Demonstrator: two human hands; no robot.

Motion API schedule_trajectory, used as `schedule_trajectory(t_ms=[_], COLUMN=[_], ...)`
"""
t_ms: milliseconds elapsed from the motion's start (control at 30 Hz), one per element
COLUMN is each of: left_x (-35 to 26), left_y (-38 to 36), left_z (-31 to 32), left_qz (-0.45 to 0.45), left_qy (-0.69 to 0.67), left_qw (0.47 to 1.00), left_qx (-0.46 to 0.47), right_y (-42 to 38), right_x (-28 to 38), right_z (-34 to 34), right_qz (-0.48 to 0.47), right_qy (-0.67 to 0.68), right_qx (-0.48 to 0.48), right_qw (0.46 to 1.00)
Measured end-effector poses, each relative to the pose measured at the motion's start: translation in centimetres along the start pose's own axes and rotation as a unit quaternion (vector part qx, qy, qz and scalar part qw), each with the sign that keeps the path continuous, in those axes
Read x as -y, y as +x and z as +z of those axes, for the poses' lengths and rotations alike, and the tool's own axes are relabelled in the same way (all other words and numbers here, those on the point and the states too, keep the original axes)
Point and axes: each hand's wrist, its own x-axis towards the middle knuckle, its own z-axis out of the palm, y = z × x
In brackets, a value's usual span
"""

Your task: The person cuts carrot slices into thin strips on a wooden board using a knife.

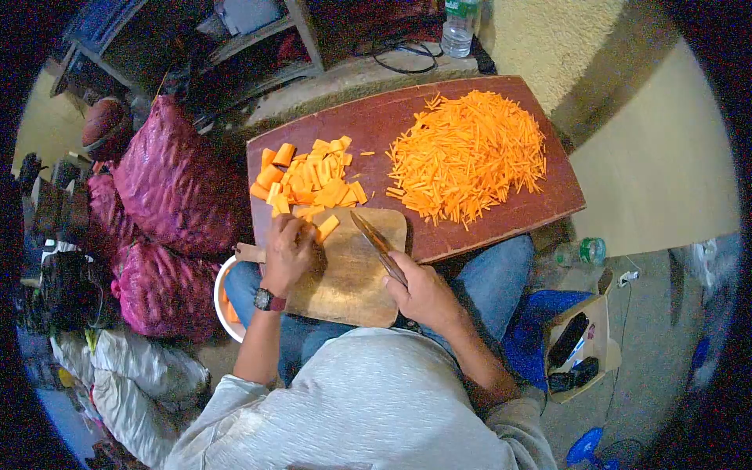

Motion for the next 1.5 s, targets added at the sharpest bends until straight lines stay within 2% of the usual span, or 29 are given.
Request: schedule_trajectory(t_ms=[33,167,200,233,367,500,600,667,733,800,867,967,1033,1133,1200,1500], left_x=[0.4,0.6,-0.1,-0.8,-2.8,-3.9,-6.1,-8.2,-9.2,-9.0,-8.5,-7.7,-7.8,-8.4,-8.4,-7.4], left_y=[-0.1,0.1,0.4,0.6,1.4,1.3,-0.8,-2.2,-2.8,-3.2,-3.1,-3.4,-3.3,-3.2,-3.3,-4.6], left_z=[-0.5,-0.8,-1.0,-0.9,0.2,0.6,1.8,2.4,2.2,2.3,2.2,2.6,2.9,2.2,1.8,2.6], left_qz=[-0.003,-0.013,0.013,0.039,0.030,0.017,-0.022,-0.058,-0.049,0.005,0.017,0.058,0.080,0.108,0.119,0.159], left_qy=[0.041,-0.007,0.001,0.009,0.078,0.087,0.051,-0.099,-0.136,-0.096,-0.108,-0.084,-0.120,-0.085,-0.064,0.008], left_qw=[0.999,1.000,0.999,0.997,0.994,0.992,0.988,0.983,0.980,0.987,0.987,0.981,0.983,0.985,0.983,0.975], left_qx=[0.018,0.015,0.038,0.061,0.076,0.095,0.142,0.144,0.134,0.127,0.120,0.166,0.110,0.108,0.122,0.152], right_y=[0.0,0.3,0.4,0.4,0.5,0.6,0.9,1.2,1.3,1.2,1.3,1.6,1.5,0.9,-0.1,-3.1], right_x=[0.1,0.4,0.3,0.3,-0.3,0.1,0.1,0.1,0.1,0.4,0.5,1.0,1.2,1.4,1.7,3.6], right_z=[-0.1,-0.5,-0.6,-0.6,-0.4,-0.7,-1.0,-1.1,-1.3,-1.4,-1.3,-1.4,-1.3,-1.3,-1.3,-2.5], right_qz=[0.001,0.025,0.033,0.033,0.020,-0.004,-0.006,0.003,0.013,0.000,-0.003,-0.013,-0.017,-0.044,-0.032,0.025], right_qy=[0.001,0.016,0.012,0.011,0.012,0.028,0.040,0.052,0.061,0.058,0.061,0.064,0.060,0.014,-0.096,-0.171], right_qx=[-0.001,0.036,0.048,0.048,0.031,0.010,0.017,0.030,0.042,0.057,0.062,0.087,0.109,0.095,0.105,0.141], right_qw=[1.000,0.999,0.998,0.998,0.999,1.000,0.999,0.998,0.997,0.997,0.996,0.994,0.992,0.994,0.989,0.975])
